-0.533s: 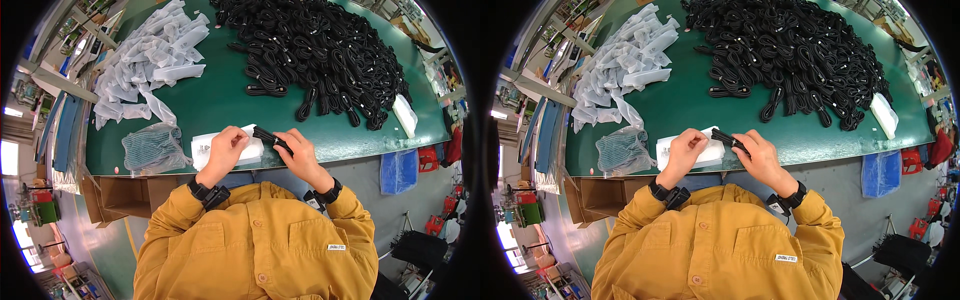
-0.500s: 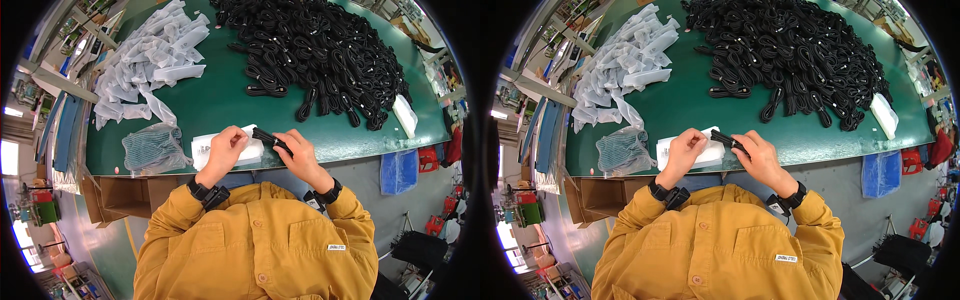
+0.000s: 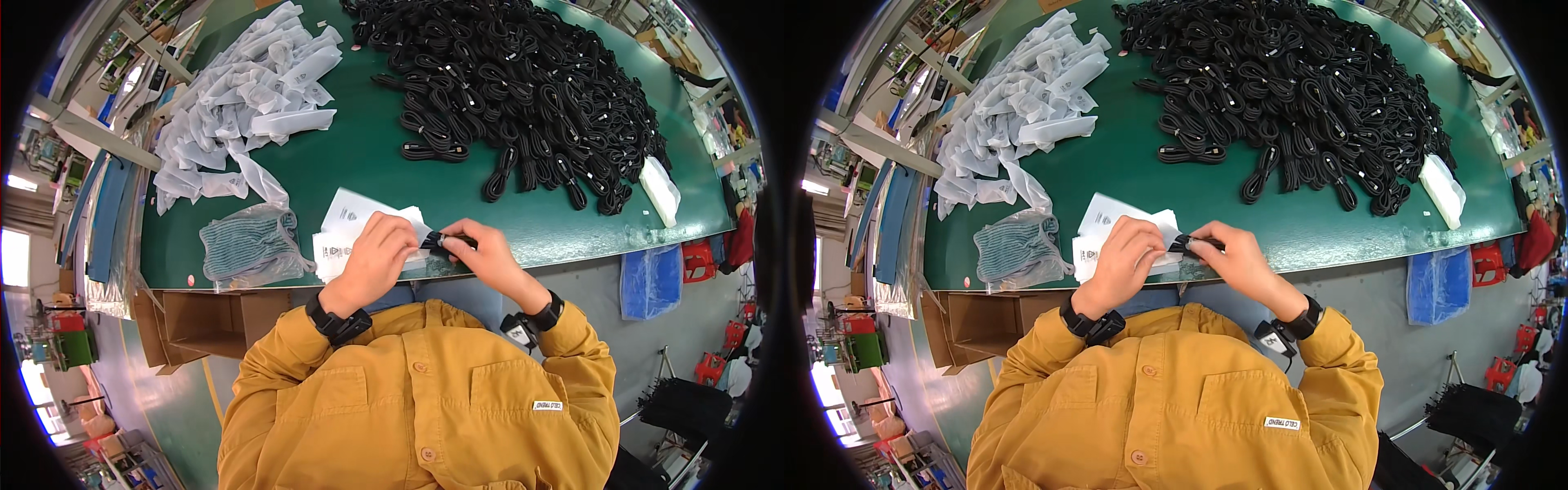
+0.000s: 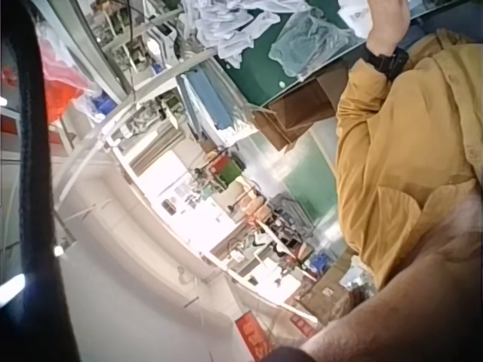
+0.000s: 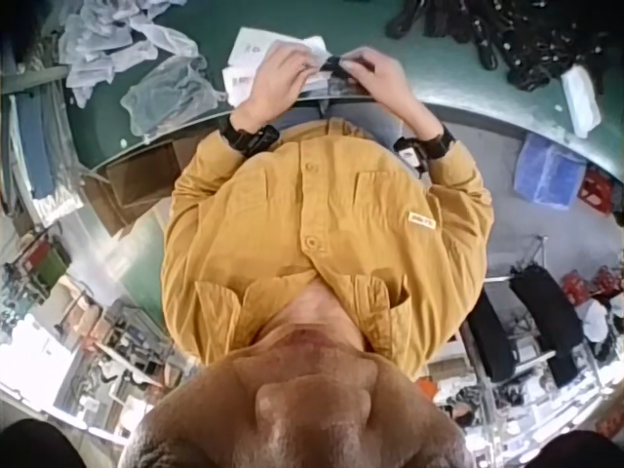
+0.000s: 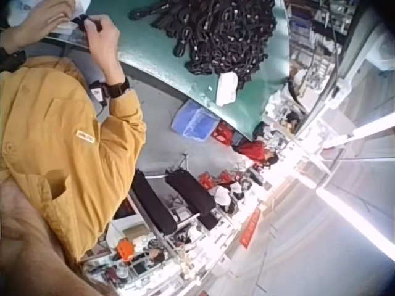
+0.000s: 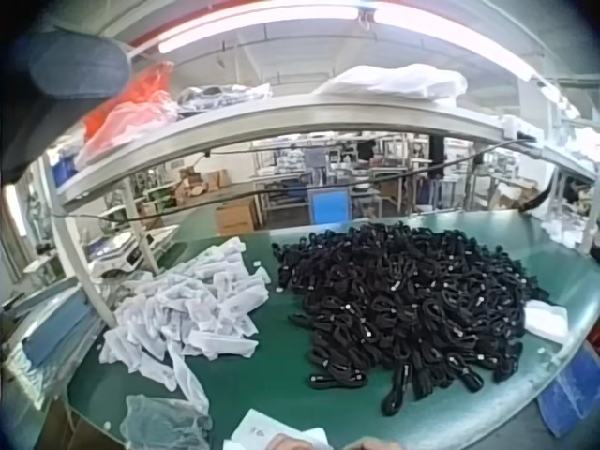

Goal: Packaging small black electronic components into individual plastic bags.

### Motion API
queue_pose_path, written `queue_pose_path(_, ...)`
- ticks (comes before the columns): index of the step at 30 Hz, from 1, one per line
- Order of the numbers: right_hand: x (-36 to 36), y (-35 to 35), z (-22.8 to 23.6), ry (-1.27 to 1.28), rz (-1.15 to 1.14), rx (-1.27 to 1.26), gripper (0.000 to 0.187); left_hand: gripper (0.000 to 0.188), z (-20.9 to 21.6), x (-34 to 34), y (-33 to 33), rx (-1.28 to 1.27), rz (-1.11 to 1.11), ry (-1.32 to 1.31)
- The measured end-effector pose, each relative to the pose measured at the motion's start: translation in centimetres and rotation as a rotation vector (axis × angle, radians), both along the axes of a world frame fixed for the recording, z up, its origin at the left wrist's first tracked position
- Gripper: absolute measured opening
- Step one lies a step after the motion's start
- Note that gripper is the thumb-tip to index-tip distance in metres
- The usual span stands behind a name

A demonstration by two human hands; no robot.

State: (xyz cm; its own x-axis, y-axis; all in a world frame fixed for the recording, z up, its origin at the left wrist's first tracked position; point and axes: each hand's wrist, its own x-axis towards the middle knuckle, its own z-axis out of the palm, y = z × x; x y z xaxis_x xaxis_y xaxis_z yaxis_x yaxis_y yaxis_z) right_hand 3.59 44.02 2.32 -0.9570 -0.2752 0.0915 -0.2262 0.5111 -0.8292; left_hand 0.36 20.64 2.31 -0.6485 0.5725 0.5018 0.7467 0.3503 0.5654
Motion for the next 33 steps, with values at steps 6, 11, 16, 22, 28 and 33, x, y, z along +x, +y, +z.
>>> queue_pose_path(6, -1.1, -1.7, 0.4, 0.269, 0.024, -0.063, 0.032, 0.014, 1.8, -0.7, 0.3, 0.062, 0.06, -0.067)
queue_pose_path(11, -2.7, -3.0, 3.4, 0.393, 0.049, -0.178, 0.034, 0.007, 2.6, -2.8, -0.8, 0.293, 0.088, -0.43)
queue_pose_path(16, -5.6, -3.6, 4.3, 0.417, -0.021, -0.278, 0.035, 0.013, 5.6, -7.4, -3.2, 0.666, 0.017, -0.999)
queue_pose_path(22, -12.7, -0.7, -0.6, 0.744, -0.204, 0.504, 0.027, 0.021, 9.3, -10.4, -4.5, 0.588, 0.467, -0.234)
queue_pose_path(28, -12.4, 0.0, -1.8, 0.616, -0.201, 0.501, 0.021, 0.018, 1.0, -2.2, -1.2, -0.011, 0.12, -0.301)
queue_pose_path(33, -8.8, 0.8, 0.1, 0.231, -0.318, 0.178, 0.016, 0.015, -1.8, -0.1, 0.4, -0.138, 0.179, -0.122)
